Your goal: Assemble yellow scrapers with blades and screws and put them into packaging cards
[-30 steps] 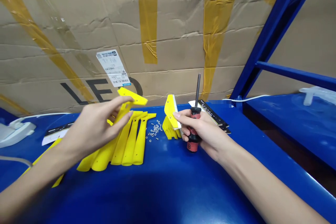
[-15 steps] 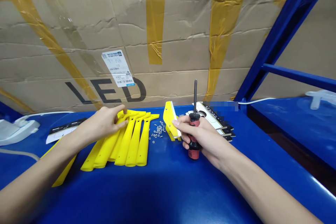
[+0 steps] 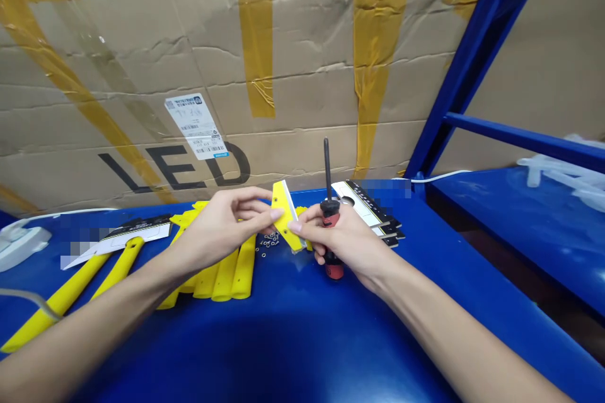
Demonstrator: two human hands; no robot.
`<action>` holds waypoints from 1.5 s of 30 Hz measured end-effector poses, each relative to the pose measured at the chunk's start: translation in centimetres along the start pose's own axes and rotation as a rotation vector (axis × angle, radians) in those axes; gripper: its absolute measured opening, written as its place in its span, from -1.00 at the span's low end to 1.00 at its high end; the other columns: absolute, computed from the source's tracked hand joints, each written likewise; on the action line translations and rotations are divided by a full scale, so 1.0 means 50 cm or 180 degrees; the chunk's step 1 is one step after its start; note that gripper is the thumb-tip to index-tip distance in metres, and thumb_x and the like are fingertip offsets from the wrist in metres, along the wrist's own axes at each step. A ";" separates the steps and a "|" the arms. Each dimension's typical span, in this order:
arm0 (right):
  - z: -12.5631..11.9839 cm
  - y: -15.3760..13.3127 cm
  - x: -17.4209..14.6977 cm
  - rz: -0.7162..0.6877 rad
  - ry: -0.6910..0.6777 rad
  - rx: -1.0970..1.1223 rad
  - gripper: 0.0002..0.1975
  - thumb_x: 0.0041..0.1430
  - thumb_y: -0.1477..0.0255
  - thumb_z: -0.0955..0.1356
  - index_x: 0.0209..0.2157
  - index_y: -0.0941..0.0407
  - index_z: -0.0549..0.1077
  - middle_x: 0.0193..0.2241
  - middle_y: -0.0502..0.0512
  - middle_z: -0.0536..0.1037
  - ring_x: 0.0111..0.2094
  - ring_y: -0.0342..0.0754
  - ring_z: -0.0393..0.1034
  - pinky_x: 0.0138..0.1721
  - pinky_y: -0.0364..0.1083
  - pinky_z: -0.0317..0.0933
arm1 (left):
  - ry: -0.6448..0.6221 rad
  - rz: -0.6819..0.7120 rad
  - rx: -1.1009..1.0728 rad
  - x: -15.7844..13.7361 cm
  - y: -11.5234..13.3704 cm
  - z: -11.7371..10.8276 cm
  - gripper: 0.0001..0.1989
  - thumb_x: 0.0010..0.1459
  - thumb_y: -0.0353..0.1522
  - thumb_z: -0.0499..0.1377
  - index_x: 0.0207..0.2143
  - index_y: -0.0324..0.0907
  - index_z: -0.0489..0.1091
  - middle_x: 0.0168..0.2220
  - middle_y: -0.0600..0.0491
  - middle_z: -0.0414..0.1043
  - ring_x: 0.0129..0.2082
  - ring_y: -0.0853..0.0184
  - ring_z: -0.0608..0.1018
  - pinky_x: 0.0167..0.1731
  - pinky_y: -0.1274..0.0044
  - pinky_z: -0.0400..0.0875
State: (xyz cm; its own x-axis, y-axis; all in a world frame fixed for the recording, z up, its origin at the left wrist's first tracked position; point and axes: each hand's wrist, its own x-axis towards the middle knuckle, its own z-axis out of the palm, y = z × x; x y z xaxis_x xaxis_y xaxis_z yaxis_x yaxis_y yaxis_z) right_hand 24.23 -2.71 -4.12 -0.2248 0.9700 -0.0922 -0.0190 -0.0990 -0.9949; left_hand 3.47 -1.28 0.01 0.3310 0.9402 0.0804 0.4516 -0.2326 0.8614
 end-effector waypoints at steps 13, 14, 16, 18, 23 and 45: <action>-0.077 -0.043 0.001 0.0215 0.1057 -0.1770 -0.95 0.00 0.45 0.41 -0.48 0.10 0.47 -0.76 0.00 0.42 -0.73 -0.10 0.28 -0.69 -0.13 0.10 | -0.0468 -0.0412 0.0443 0.152 -0.014 0.078 -0.57 0.04 -0.27 0.40 -0.07 -0.33 0.55 -0.46 -0.06 0.63 -0.34 0.18 0.68 -0.25 0.38 0.56; -0.075 -0.040 0.003 0.0244 0.1081 -0.1891 -0.96 -0.02 0.47 0.42 -0.44 0.10 0.49 -0.75 0.00 0.44 -0.70 -0.08 0.32 -0.65 -0.13 0.12 | -0.0477 -0.0401 0.0560 0.158 -0.014 0.084 -0.55 0.02 -0.27 0.40 -0.06 -0.34 0.55 -0.50 -0.05 0.62 -0.33 0.17 0.68 -0.25 0.37 0.56; -0.068 -0.031 0.007 0.0201 0.1185 -0.2250 -0.87 -0.05 0.50 0.42 -0.36 0.11 0.50 -0.71 0.00 0.47 -0.65 -0.06 0.37 -0.60 -0.12 0.14 | -0.0473 -0.0321 0.0798 0.168 -0.015 0.093 -0.52 -0.02 -0.27 0.41 -0.06 -0.33 0.54 -0.55 -0.01 0.60 -0.33 0.15 0.67 -0.24 0.37 0.54; -0.061 -0.017 0.011 -0.0026 0.1275 -0.2659 -0.85 -0.03 0.49 0.41 -0.33 0.11 0.49 -0.64 0.01 0.51 -0.62 -0.07 0.37 -0.56 -0.12 0.13 | -0.0462 -0.0200 0.1007 0.173 -0.019 0.097 -0.51 -0.03 -0.28 0.39 -0.03 -0.31 0.53 -0.57 0.02 0.59 -0.35 0.17 0.66 -0.24 0.38 0.53; -0.050 0.011 0.018 -0.0386 0.1217 -0.3067 -0.97 0.03 0.47 0.38 -0.41 0.10 0.47 -0.59 0.01 0.49 -0.58 -0.10 0.32 -0.51 -0.12 0.10 | -0.0511 0.0034 0.1338 0.165 -0.034 0.093 -0.63 0.05 -0.28 0.30 -0.10 -0.27 0.55 -0.58 0.05 0.58 -0.47 0.24 0.63 -0.32 0.44 0.50; -0.019 0.017 0.015 -0.0529 0.1034 -0.3800 -0.77 0.07 0.43 0.35 -0.59 0.05 0.24 -0.66 -0.02 0.37 -0.61 -0.11 0.18 -0.51 -0.09 0.00 | -0.0979 0.0712 0.2763 0.042 -0.043 0.028 -0.76 0.23 -0.42 0.04 -0.08 -0.15 0.38 -0.23 -0.09 0.44 -0.09 0.13 0.46 -0.15 0.37 0.42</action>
State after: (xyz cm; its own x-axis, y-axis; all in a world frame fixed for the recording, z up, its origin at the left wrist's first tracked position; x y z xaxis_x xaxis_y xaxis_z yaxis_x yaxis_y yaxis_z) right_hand 24.98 -1.84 -5.10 -0.0505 0.9782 0.2014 0.9097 0.1283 -0.3950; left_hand 4.36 0.87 -2.36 0.6325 0.7733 -0.0439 0.7687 -0.6197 0.1581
